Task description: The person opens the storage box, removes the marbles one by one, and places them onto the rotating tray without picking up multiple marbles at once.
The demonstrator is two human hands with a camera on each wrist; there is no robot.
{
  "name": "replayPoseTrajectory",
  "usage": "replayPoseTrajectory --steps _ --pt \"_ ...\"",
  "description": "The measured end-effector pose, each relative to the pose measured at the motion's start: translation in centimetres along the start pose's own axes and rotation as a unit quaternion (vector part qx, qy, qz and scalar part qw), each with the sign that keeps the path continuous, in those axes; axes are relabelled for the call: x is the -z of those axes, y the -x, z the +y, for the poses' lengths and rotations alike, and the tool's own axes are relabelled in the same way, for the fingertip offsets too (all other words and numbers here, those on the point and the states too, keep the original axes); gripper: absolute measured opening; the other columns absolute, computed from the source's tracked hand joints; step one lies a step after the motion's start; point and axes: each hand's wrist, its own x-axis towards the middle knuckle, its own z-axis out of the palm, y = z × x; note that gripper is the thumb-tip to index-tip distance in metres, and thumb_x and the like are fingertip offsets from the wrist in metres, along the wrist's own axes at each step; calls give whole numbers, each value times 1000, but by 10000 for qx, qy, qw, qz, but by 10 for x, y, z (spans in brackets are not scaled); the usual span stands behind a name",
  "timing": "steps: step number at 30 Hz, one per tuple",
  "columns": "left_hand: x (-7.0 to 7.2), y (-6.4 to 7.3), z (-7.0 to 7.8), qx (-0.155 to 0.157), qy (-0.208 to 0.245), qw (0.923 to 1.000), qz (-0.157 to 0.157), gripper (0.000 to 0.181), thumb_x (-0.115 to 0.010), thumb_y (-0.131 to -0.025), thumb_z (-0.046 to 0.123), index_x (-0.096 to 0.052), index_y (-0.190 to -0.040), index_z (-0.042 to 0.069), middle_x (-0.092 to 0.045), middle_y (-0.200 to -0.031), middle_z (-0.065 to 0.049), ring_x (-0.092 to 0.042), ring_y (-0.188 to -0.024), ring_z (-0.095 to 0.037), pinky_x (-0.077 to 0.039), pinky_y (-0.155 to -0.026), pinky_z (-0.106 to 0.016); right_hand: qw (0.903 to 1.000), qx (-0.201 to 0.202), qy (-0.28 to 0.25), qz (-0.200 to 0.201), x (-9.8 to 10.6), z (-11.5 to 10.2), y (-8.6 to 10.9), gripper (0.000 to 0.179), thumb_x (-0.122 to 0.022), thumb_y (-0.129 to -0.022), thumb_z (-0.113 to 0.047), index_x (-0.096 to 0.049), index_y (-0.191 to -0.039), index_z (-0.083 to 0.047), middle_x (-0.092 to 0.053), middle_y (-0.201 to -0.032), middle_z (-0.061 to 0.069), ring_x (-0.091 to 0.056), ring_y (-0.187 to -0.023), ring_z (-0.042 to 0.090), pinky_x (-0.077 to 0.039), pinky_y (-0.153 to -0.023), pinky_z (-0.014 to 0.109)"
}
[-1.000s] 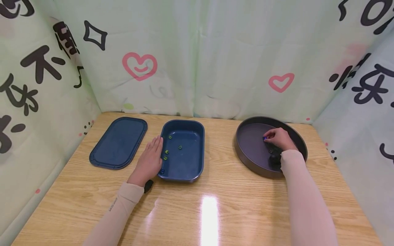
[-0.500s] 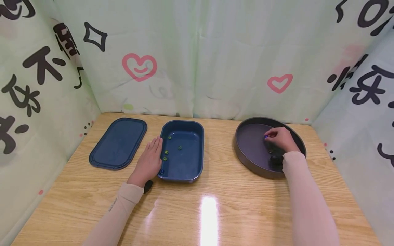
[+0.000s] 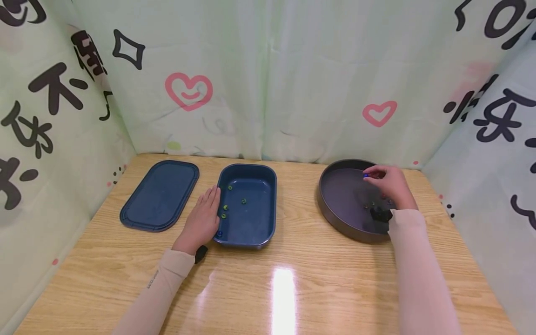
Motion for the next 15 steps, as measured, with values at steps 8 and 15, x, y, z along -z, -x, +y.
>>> replayPoseTrajectory --steps 8,15 --pt "0 0 0 21 3 10000 -17 62 -43 -95 10 -15 -149 -2 -13 -158 -17 -12 -147 -29 -13 -121 -42 9984 405 -125 371 6 -38 9 35 -68 -85 -28 -68 -107 -1 -61 -80 -13 -53 -64 1 -47 -48 26" --pt "-1 0 -1 -26 47 10000 2 62 -42 -95 10 -15 -149 -3 -13 -157 -17 -12 -147 -29 -13 -121 -42 9955 730 -154 580 6 -78 17 24 -71 -84 -20 -71 -103 -6 -58 -79 -28 -55 -68 -5 -46 -58 16"
